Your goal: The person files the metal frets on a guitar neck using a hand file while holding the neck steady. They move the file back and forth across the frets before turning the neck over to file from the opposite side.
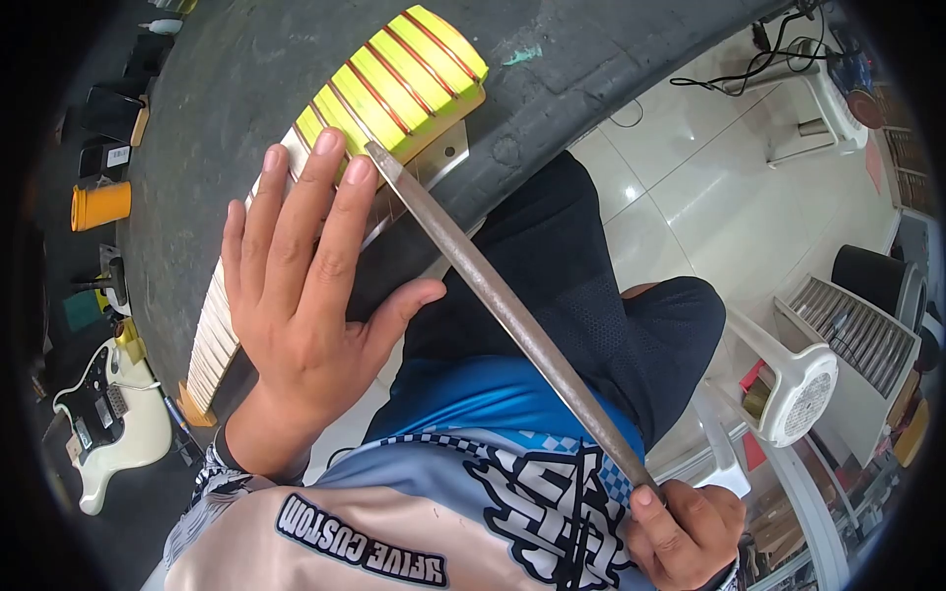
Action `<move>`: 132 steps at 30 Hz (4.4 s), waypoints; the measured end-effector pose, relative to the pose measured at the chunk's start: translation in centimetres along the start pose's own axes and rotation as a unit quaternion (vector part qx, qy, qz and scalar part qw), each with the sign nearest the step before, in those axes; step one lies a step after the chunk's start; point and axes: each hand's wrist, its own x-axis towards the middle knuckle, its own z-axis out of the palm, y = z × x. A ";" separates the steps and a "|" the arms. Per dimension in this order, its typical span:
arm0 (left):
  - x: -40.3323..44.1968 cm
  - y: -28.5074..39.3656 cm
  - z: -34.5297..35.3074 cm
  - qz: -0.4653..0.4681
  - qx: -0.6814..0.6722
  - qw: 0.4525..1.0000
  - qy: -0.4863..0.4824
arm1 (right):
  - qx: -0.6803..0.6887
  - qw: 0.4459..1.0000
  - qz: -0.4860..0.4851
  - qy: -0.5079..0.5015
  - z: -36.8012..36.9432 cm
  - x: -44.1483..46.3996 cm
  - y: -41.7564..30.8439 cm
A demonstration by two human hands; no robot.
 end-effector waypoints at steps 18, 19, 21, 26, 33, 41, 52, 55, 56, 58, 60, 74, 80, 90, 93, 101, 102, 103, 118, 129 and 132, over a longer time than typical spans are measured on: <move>0.0 0.0 -0.2 -0.002 0.000 1.000 -0.001 | 0.016 0.997 -0.060 0.036 2.8 13.2 -2.5; 0.0 0.0 -0.2 -0.003 0.001 1.000 -0.002 | 0.005 0.996 -0.074 0.049 2.9 11.7 -1.6; 0.1 -0.1 -0.1 -0.002 0.003 1.000 0.002 | -0.012 0.995 -0.080 0.054 2.6 8.5 -0.4; 0.0 0.0 0.1 0.001 0.010 1.000 0.003 | -0.009 0.999 -0.027 -0.015 0.4 1.9 -0.5; 0.1 0.0 0.0 0.001 0.013 1.000 0.001 | 0.051 0.998 -0.041 0.022 1.6 9.7 -2.1; 0.0 0.1 -0.2 0.003 0.021 1.000 -0.008 | 0.065 0.998 -0.009 -0.021 1.1 8.4 -1.5; -0.1 0.1 0.1 -0.003 -0.011 1.000 0.014 | 0.011 1.000 -0.008 0.019 -0.8 -1.0 -0.7; -0.1 0.1 0.0 -0.007 -0.009 1.000 0.007 | -0.003 1.000 0.005 0.012 -0.7 -1.2 -0.8; -0.1 0.0 0.0 -0.004 -0.011 1.000 0.008 | -0.005 1.000 0.011 0.005 -0.7 -1.2 -0.9; -0.1 -0.1 0.0 0.002 -0.016 1.000 0.009 | -0.003 1.000 0.017 -0.001 -0.7 -1.1 -1.0; -0.2 -0.1 0.1 -0.004 -0.019 1.000 0.007 | -0.006 1.000 0.019 -0.007 -0.8 -0.9 -1.2; 0.0 0.1 -0.1 -0.011 -0.013 1.000 -0.006 | 0.038 0.998 -0.038 0.036 1.2 5.9 -0.9; -0.1 -0.1 -0.2 0.001 -0.007 1.000 -0.009 | 0.057 0.997 -0.037 0.041 2.7 10.6 -1.9; -0.1 0.1 -0.1 0.001 0.007 1.000 -0.008 | 0.038 0.999 -0.011 0.010 1.2 1.5 -0.2; -0.1 0.1 -0.1 0.004 0.008 1.000 -0.009 | 0.037 0.999 -0.028 0.021 1.6 4.0 -0.5; -0.1 0.0 -0.2 0.005 0.002 1.000 -0.009 | 0.057 0.997 -0.048 0.029 2.8 12.9 -2.2; 0.0 0.0 -0.2 0.006 0.004 1.000 -0.009 | 0.061 0.996 -0.053 0.034 2.9 12.7 -2.0; 0.0 0.0 -0.2 0.005 0.006 1.000 -0.010 | 0.065 0.995 -0.064 0.046 3.4 11.4 -1.0; -0.1 -0.1 0.0 0.002 0.006 1.000 -0.002 | 0.054 0.997 -0.044 0.032 2.7 13.1 -2.2; -0.1 0.0 0.1 0.004 0.005 1.000 0.005 | 0.052 0.997 0.012 0.050 1.0 -0.9 0.9; -0.2 -0.2 0.1 0.008 0.000 1.000 0.008 | 0.015 0.999 0.024 0.043 1.0 -1.7 0.2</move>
